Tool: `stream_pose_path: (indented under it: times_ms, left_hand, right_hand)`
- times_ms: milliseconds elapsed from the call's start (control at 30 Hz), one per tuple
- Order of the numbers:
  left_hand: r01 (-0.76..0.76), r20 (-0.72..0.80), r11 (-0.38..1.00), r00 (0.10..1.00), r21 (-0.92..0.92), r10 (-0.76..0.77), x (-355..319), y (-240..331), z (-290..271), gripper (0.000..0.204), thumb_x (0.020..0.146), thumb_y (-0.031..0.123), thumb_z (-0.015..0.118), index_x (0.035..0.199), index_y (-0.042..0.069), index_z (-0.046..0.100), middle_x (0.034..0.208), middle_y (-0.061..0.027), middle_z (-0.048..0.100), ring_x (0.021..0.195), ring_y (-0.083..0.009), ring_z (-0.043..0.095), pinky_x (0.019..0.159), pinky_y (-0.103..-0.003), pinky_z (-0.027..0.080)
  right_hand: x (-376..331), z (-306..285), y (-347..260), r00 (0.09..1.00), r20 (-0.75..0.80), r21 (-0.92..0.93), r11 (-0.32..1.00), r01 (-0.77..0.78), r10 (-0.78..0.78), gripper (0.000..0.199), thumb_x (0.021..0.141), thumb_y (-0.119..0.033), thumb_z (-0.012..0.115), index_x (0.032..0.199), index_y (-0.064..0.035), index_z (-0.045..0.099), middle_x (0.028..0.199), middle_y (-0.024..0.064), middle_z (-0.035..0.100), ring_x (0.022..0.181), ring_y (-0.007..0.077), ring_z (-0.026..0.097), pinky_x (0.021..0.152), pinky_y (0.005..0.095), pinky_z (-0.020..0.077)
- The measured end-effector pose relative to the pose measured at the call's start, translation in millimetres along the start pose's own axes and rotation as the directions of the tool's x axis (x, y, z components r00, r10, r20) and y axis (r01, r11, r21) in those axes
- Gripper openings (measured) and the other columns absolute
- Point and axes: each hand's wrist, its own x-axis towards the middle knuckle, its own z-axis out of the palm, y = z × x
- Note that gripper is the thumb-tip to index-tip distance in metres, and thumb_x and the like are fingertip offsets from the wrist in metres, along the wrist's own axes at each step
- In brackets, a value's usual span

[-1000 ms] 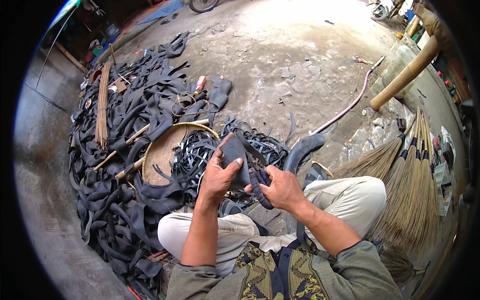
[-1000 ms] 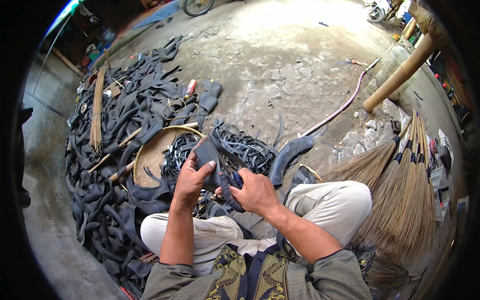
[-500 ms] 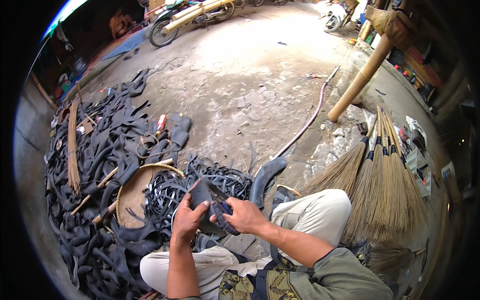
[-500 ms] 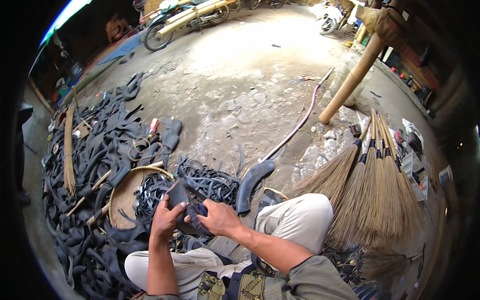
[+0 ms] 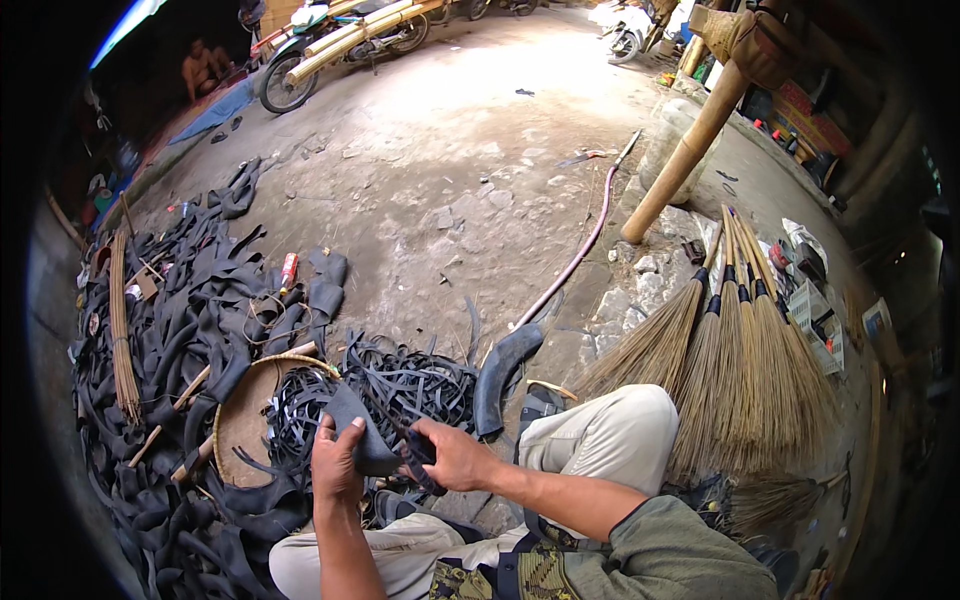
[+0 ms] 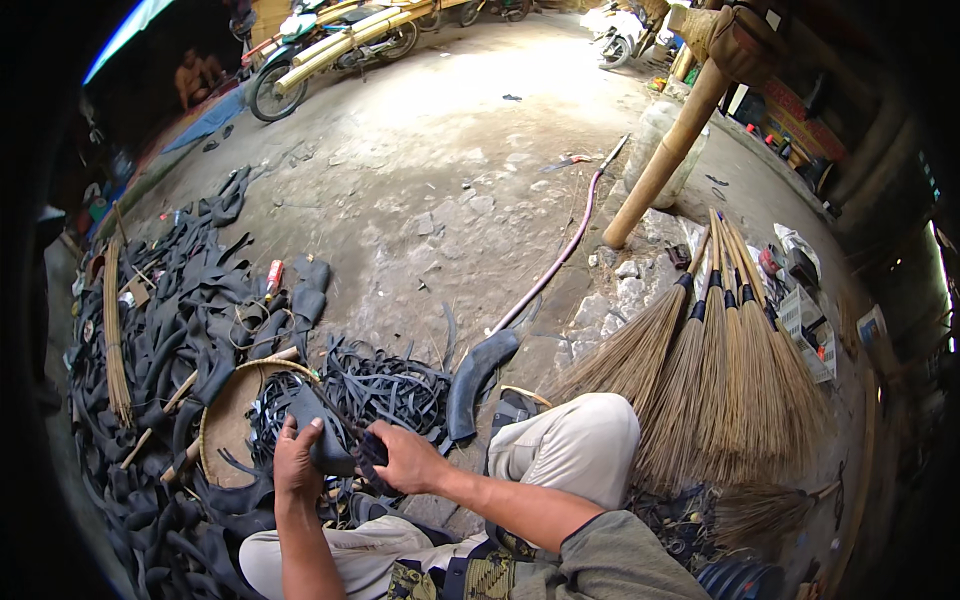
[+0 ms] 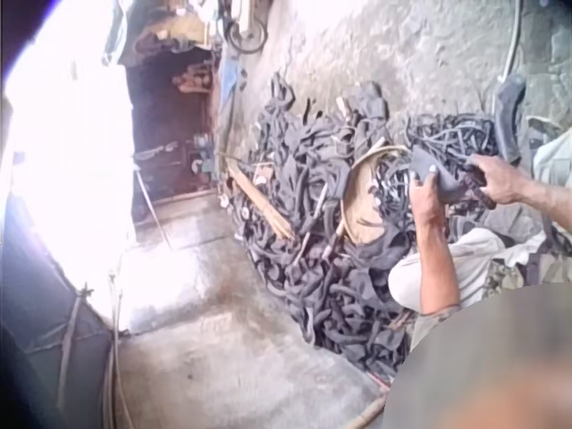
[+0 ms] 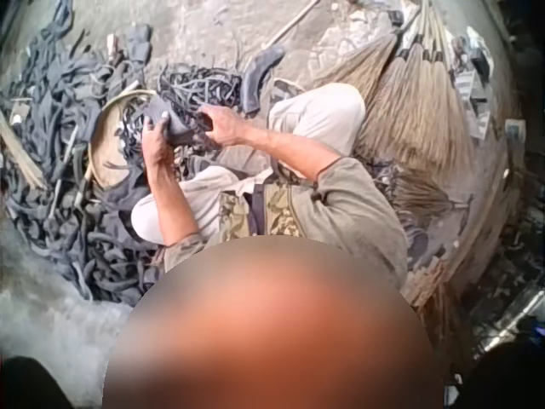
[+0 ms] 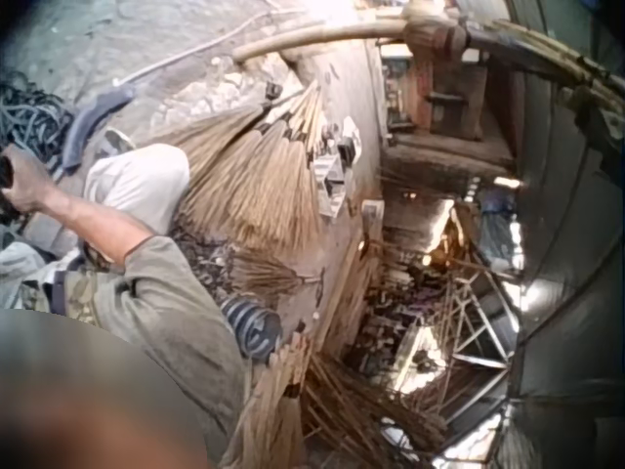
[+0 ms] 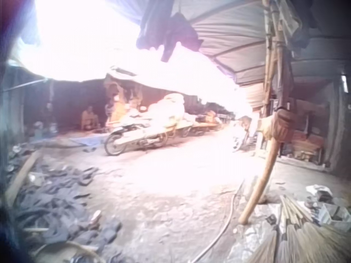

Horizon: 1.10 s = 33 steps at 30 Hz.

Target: The person sits on the floor and uses a knife to cut a rubber tire piece into narrow strips. They repeatedly slice the rubber, rotate the piece, and drop the cut strips into a pile on the ground.

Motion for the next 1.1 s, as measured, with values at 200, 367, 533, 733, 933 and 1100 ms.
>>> stream_pose_path:
  times_ms: [200, 367, 533, 733, 933, 1100]
  left_hand:
    - [0.097, 0.215, 0.983, 0.975, -0.159, -0.061, 6.8, -4.8, 0.0, 0.062, 0.099, 0.033, 0.069, 0.145, -0.001, 0.043, 0.126, -0.0106, 0.064, 0.11, -0.0226, 0.065, 0.096, -0.039, 0.054]
    - [0.061, 0.413, 0.928, 0.884, 0.367, -0.221, -11.9, -14.5, 9.6, 0.056, 0.096, 0.033, 0.074, 0.137, 0.001, 0.056, 0.121, -0.0074, 0.066, 0.103, -0.0144, 0.063, 0.09, -0.031, 0.052]
    - [0.08, 0.461, 0.749, 0.744, 0.658, -0.484, -14.0, -16.4, 12.7, 0.034, 0.094, 0.021, 0.078, 0.119, 0.0, 0.068, 0.096, 0.0003, 0.071, 0.087, -0.008, 0.063, 0.08, -0.027, 0.053]
    - [0.109, 0.41, 0.972, 0.892, 0.209, -0.188, -15.2, -9.2, 13.5, 0.038, 0.093, 0.017, 0.077, 0.124, 0.0, 0.065, 0.102, -0.0035, 0.072, 0.088, -0.0122, 0.067, 0.083, -0.03, 0.055]
    - [0.07, 0.066, 0.998, 0.995, 0.004, -0.07, 0.5, 0.9, 13.1, 0.043, 0.093, 0.005, 0.067, 0.133, 0.003, 0.053, 0.119, -0.0096, 0.067, 0.104, -0.0252, 0.069, 0.09, -0.043, 0.06]
    - [-0.027, -0.065, 0.997, 0.998, -0.07, 0.022, 6.2, 10.5, -3.9, 0.045, 0.1, 0.019, 0.065, 0.139, 0.012, 0.045, 0.123, -0.0079, 0.063, 0.107, -0.024, 0.067, 0.07, -0.043, 0.063]
  right_hand:
    - [2.3, 0.0, -3.0, 0.989, -0.038, 0.176, 0.975, -0.133, 0.142, 0.044, 0.087, -0.027, 0.079, 0.115, 0.0004, 0.059, 0.094, 0.0143, 0.07, 0.081, 0.024, 0.067, 0.073, 0.0357, 0.0512]
    - [14.9, -36.0, -11.0, 0.955, -0.191, 0.634, 0.771, -0.059, 0.229, 0.028, 0.091, -0.017, 0.077, 0.107, -0.0015, 0.06, 0.085, -0.0006, 0.061, 0.072, 0.0073, 0.054, 0.066, 0.0244, 0.0465]
    - [17.5, -70.7, -14.6, 0.864, -0.392, 0.718, 0.693, 0.074, 0.315, 0.021, 0.092, -0.02, 0.077, 0.092, -0.0079, 0.06, 0.074, -0.004, 0.056, 0.062, 0.007, 0.055, 0.056, 0.0219, 0.044]
    - [18.4, -70.2, -11.8, 0.897, -0.26, 0.799, 0.602, -0.008, 0.356, 0.036, 0.099, -0.04, 0.07, 0.101, -0.0051, 0.062, 0.078, 0.0002, 0.061, 0.065, 0.0105, 0.06, 0.06, 0.0235, 0.0491]
    - [13.6, -43.0, -6.7, 0.956, 0.06, 0.578, 0.771, -0.268, 0.288, 0.037, 0.097, -0.044, 0.072, 0.099, -0.0077, 0.062, 0.077, -0.0025, 0.06, 0.067, 0.006, 0.055, 0.061, 0.0214, 0.0434]
    - [5.7, -13.4, -3.6, 0.939, 0.247, 0.418, 0.848, -0.326, 0.239, 0.03, 0.095, -0.029, 0.077, 0.106, -0.0047, 0.062, 0.083, -0.0031, 0.061, 0.069, 0.0048, 0.054, 0.062, 0.0208, 0.0433]
